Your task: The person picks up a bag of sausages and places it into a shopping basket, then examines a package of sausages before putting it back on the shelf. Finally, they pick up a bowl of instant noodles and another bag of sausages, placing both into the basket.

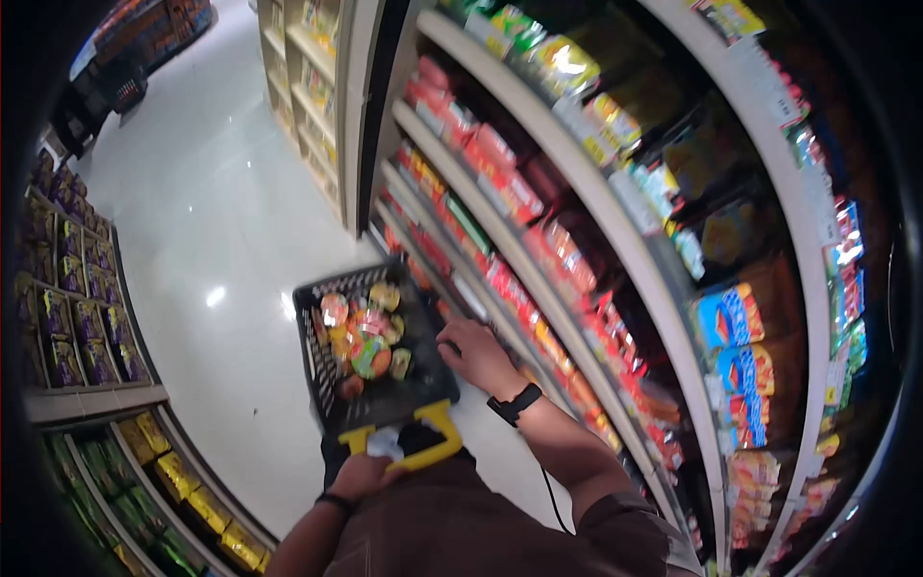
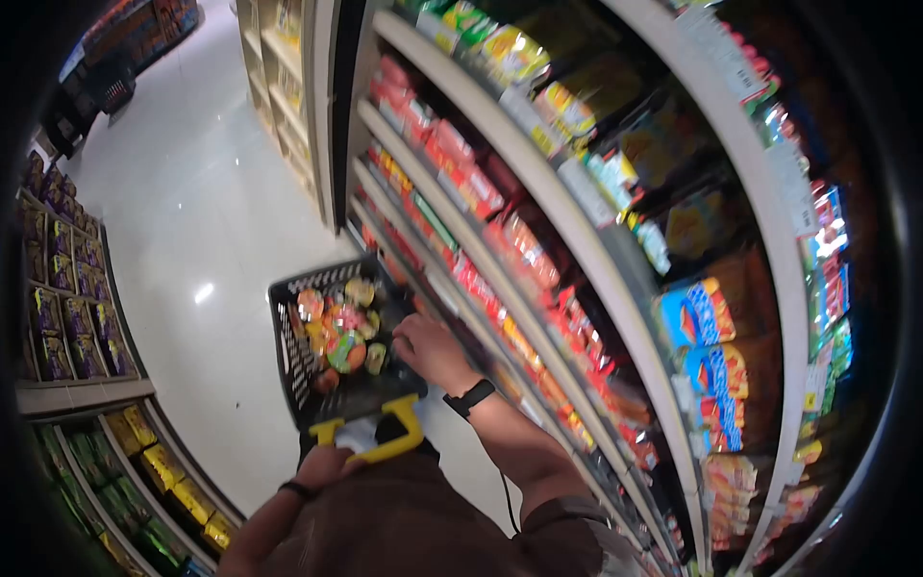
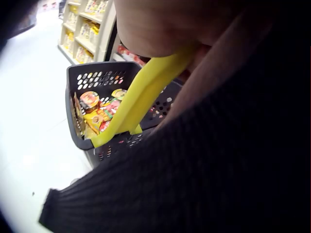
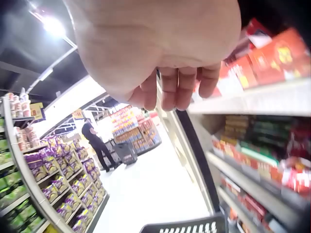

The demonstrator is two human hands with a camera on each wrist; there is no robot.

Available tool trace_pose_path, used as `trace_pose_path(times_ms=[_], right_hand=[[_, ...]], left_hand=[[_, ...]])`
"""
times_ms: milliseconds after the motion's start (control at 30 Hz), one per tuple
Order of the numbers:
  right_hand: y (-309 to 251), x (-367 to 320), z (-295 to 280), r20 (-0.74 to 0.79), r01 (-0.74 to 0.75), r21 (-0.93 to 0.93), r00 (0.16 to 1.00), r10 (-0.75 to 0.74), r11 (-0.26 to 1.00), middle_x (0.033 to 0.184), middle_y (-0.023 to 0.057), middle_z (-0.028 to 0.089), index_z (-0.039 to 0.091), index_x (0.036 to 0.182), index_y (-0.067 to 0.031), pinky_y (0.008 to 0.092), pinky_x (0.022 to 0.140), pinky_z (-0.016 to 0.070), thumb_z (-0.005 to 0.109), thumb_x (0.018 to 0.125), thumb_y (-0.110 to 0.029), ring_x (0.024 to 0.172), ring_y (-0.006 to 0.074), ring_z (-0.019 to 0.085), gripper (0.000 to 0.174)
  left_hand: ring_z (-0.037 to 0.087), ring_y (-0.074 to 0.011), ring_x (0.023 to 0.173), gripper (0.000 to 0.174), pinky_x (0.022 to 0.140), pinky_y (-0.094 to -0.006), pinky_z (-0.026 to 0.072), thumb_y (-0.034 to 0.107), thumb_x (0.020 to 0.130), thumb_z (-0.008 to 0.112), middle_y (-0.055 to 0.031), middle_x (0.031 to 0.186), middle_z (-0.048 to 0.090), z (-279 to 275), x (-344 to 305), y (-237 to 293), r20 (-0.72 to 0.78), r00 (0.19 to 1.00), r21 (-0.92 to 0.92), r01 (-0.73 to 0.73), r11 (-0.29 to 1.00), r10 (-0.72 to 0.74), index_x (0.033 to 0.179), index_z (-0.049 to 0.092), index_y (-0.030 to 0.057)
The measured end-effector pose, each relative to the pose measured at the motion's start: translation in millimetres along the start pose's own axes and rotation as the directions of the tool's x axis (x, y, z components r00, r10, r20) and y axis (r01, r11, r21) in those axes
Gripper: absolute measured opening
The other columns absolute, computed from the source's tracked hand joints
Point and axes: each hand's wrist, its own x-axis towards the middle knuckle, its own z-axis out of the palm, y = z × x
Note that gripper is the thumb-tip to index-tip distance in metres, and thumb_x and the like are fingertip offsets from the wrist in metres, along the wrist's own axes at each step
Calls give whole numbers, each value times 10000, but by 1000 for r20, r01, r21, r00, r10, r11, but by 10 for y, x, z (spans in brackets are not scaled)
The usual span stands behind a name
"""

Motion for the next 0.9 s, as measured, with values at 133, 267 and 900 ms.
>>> trace_pose_path(times_ms=[133,267,900], right_hand=[[-469,-745,745,260,-252,115,941,215,961,934,149,648,652,939,-33,449,778,483,608,901,-278,890,356,616,252],[-643,-1200,1168,261,-345,-49,901,345,937,731,137,643,638,739,-41,444,697,487,590,911,-325,737,338,625,335],[-826,-1972,1327,240,-418,-172,861,449,892,533,67,541,575,546,-101,405,484,436,643,773,-248,525,289,557,279]], left_hand=[[638,-329,897,386,781,-412,490,385,970,504,-187,906,654,-315,-19,-130,143,975,-383,-105,918,171,995,645,26],[610,-337,980,271,842,-394,485,267,932,565,-167,970,646,-392,153,-785,-1,990,-440,-125,889,138,978,673,23],[427,-413,1287,672,1076,-425,360,249,891,601,-287,1399,405,-403,1619,-2596,-628,658,-346,242,906,-415,1408,327,-81]])
